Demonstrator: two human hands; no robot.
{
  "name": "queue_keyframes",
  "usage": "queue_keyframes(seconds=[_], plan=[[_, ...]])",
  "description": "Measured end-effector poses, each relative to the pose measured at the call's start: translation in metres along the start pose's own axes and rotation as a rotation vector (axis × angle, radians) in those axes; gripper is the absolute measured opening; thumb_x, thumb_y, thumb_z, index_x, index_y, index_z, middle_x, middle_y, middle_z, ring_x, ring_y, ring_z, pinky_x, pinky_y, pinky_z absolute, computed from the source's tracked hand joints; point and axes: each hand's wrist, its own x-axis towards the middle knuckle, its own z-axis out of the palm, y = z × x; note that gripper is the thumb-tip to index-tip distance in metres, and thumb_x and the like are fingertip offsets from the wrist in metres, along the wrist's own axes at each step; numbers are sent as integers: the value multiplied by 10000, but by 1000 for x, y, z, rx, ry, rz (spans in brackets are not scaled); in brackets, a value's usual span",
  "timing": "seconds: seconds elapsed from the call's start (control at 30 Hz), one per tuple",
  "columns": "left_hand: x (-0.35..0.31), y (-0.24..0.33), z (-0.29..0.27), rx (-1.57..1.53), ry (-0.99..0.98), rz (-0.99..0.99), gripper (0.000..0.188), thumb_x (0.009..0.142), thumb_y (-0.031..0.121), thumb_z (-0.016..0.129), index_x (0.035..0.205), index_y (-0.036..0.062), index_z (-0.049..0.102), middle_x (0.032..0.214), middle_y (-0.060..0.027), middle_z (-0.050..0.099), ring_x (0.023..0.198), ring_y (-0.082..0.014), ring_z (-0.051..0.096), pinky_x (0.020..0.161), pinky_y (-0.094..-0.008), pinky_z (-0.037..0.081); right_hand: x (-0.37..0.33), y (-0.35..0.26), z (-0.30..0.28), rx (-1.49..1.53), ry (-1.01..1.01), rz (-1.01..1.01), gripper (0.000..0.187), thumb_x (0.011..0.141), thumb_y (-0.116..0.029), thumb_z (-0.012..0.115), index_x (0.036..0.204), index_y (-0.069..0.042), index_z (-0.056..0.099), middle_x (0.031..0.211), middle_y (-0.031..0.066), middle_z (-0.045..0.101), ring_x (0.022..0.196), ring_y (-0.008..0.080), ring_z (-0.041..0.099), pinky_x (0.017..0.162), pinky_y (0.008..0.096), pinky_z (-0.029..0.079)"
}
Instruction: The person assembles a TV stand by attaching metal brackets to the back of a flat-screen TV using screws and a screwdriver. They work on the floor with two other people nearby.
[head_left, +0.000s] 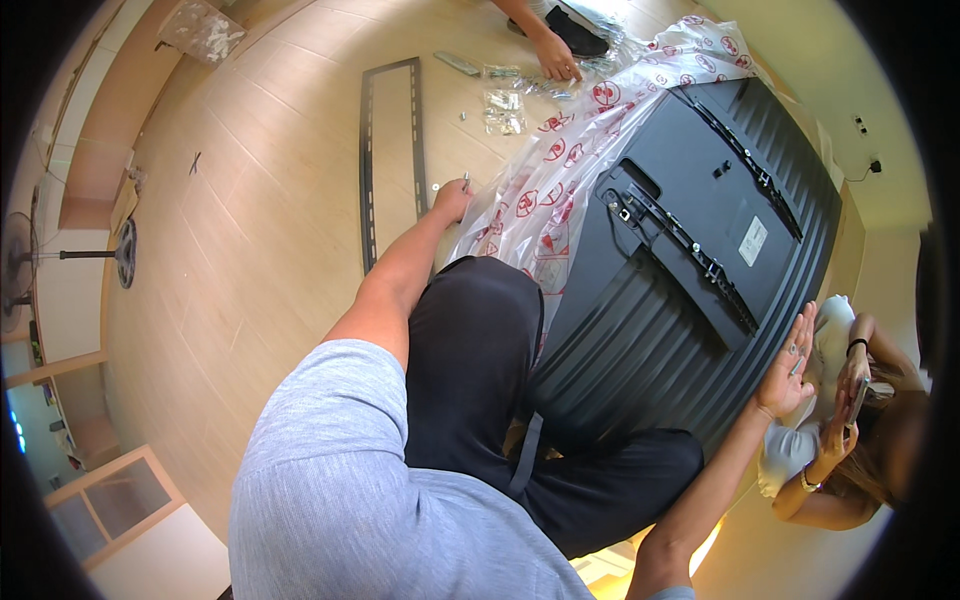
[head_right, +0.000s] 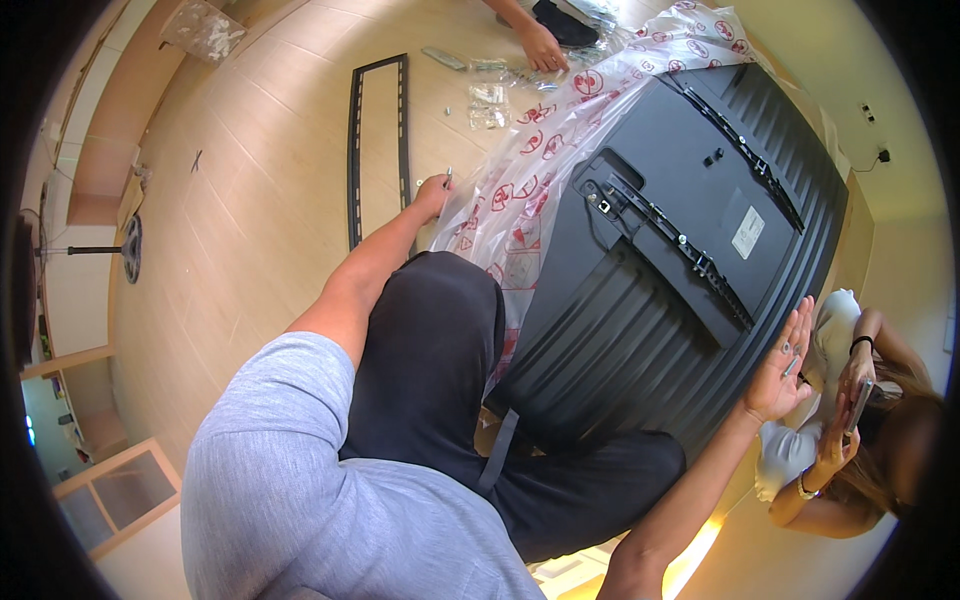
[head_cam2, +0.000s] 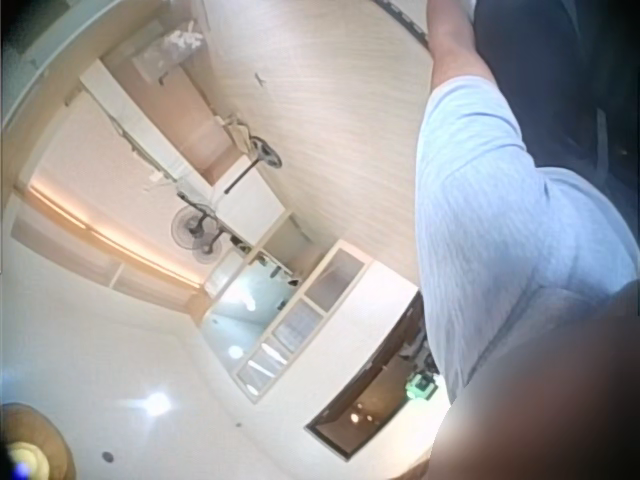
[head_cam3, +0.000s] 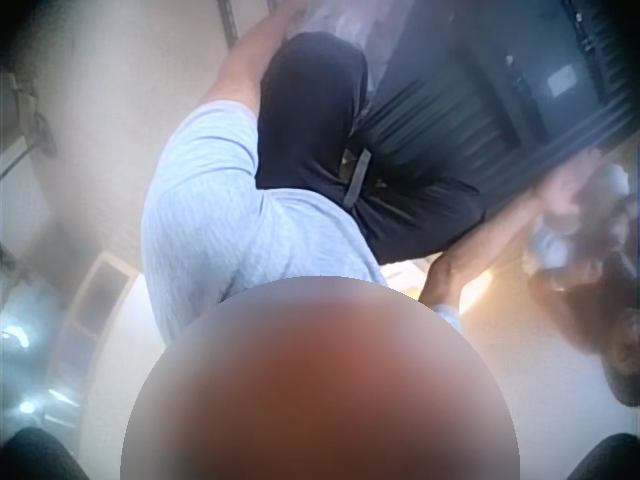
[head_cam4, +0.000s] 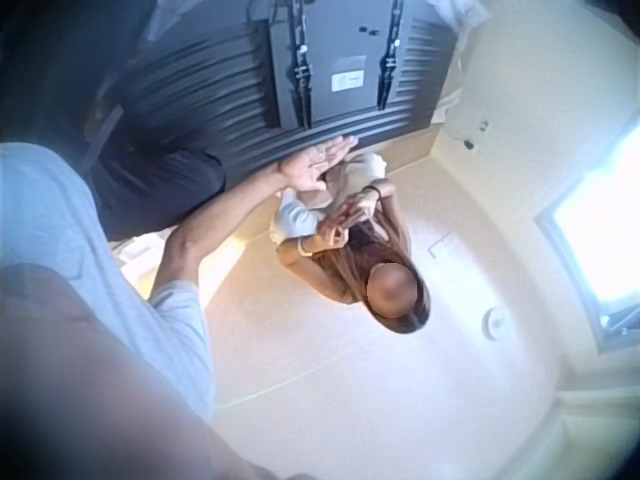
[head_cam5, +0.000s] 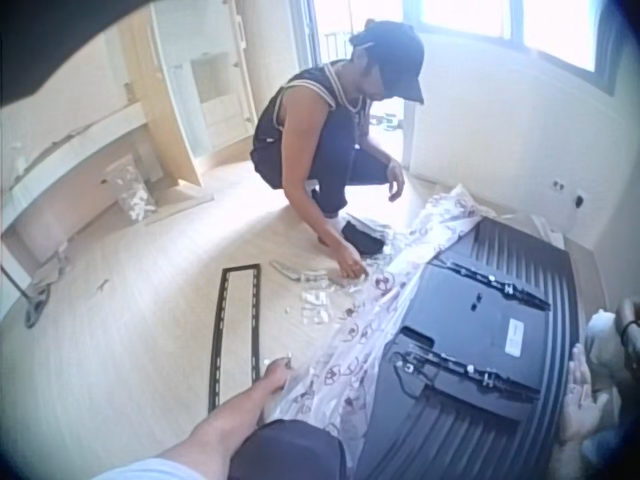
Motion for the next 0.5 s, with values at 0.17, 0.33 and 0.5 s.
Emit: queue_keyframes(seconds=[0.17, 0.33, 0.5], plan=[[-6, 5, -3, -35, -31, -25, 280, 826, 284, 707, 932, 24, 700, 911, -207, 726, 866, -370, 713, 755, -446, 536, 0, 3, 2, 22, 15, -9, 1300, 811, -970, 169, 1630, 7, -85, 1731, 217, -43, 1598, 414, -3, 1287, 618, 39], [3, -4, 1, 43, 15, 42, 293, 813, 302, 727, 918, 29, 701, 901, -200, 727, 851, -358, 713, 750, -438, 538, 0, 3, 0, 16, 2, -6, 1289, 821, -963, 167, 1629, 9, -84, 1730, 221, -45, 1597, 419, -1, 1288, 616, 41], [8, -8, 4, 54, 18, 44, 246, 819, 274, 709, 883, 37, 697, 860, -197, 723, 814, -349, 711, 726, -443, 537, 0, 4, 2, 12, 13, -11, 1273, 836, -954, 167, 1628, 11, -83, 1726, 232, -48, 1596, 422, -1, 1292, 604, 45]])
